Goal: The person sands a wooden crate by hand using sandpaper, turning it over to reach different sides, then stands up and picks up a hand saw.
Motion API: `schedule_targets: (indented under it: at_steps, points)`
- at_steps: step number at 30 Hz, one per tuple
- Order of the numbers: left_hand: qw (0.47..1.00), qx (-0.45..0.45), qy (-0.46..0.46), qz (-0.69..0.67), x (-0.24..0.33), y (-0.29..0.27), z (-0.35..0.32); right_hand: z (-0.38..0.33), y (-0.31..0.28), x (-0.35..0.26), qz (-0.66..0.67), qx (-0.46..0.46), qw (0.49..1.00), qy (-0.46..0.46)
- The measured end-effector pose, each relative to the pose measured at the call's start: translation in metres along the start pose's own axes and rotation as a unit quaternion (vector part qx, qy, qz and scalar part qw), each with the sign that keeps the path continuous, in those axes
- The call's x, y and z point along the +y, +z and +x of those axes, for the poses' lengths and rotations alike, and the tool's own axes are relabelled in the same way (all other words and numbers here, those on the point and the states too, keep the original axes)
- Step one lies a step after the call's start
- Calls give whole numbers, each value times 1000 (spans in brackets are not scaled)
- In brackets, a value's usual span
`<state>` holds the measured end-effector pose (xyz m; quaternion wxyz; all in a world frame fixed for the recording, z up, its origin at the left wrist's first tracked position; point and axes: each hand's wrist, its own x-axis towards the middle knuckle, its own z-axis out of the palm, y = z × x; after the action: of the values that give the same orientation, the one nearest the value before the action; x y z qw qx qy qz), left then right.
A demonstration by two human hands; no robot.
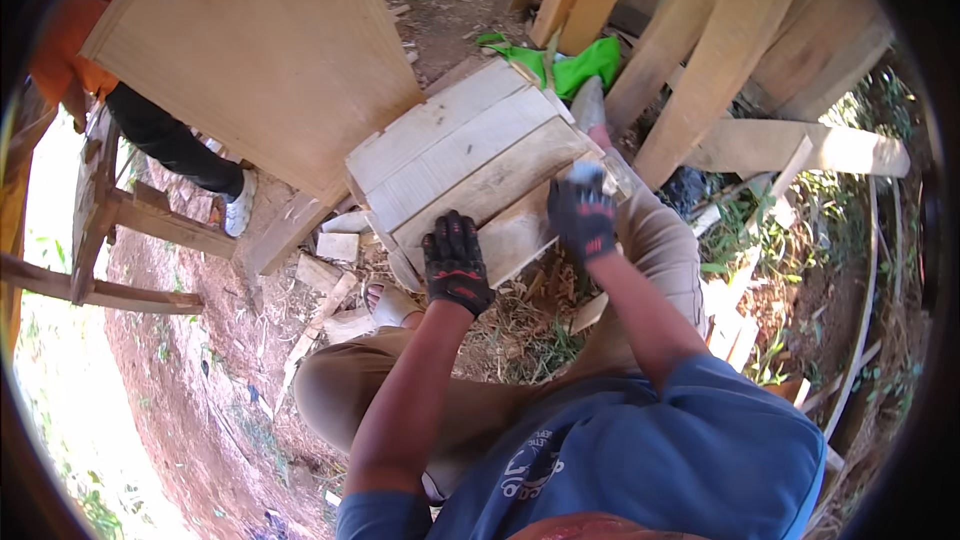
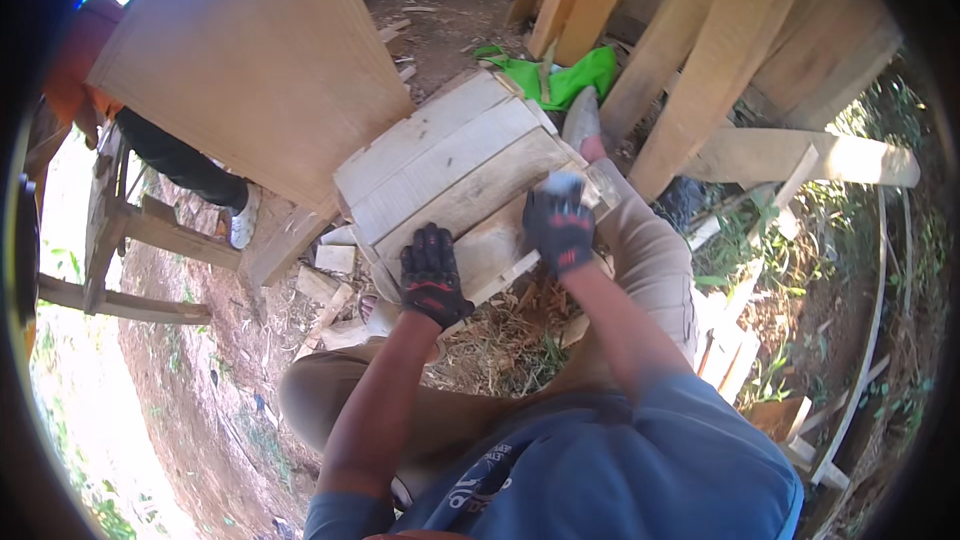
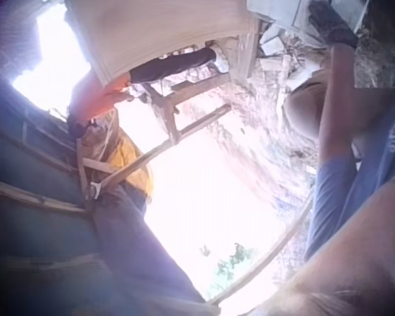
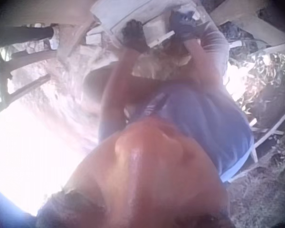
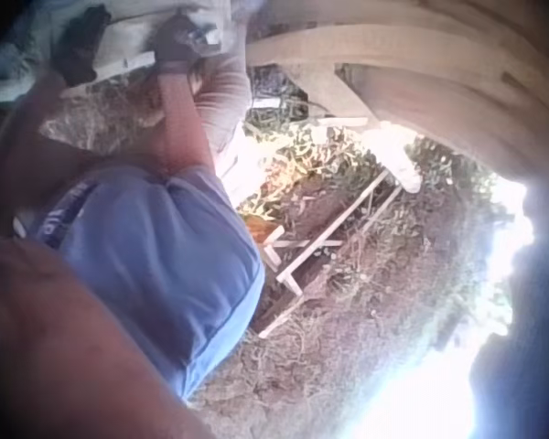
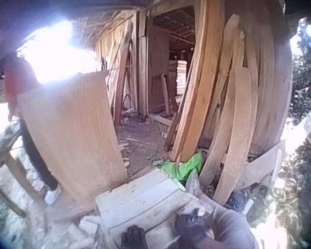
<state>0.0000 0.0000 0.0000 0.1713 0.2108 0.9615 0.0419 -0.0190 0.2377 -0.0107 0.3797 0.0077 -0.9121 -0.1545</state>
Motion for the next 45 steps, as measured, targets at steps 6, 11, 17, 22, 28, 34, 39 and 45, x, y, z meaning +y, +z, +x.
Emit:
schedule_targets:
  at_steps: [6, 11, 17, 22, 28, 34, 39, 45]
  points:
    - [997, 69, 38, -14, -65, -23, -13, 12, 13, -65, 108, 0, 994, 17]
    - [986, 121, 104, -55, -33, -14, -11, 30, 87, -16, 68, -174, 966, 178]
    - [977, 174, 119, -17, -20, -4, -12, -14, 15, -80, 200, -60, 972, 109]
    - [979, 169, 112, -3, -6, -5, -1, 4, 2, -59, 242, -191, 942, 132]
    - [963, 226, 137, -46, -6, 14, 21, 22, 87, -21, 149, -162, 964, 147]
    - [966, 221, 130, -23, -16, 8, 9, -7, 57, -20, 160, -53, 982, 80]
    - [953, 283, 105, -22, -23, 35, 1, -40, 3, -61, 140, -95, 986, 7]
    - [955, 273, 113, -41, -16, 35, 10, 9, 37, -18, 99, -73, 992, -23]
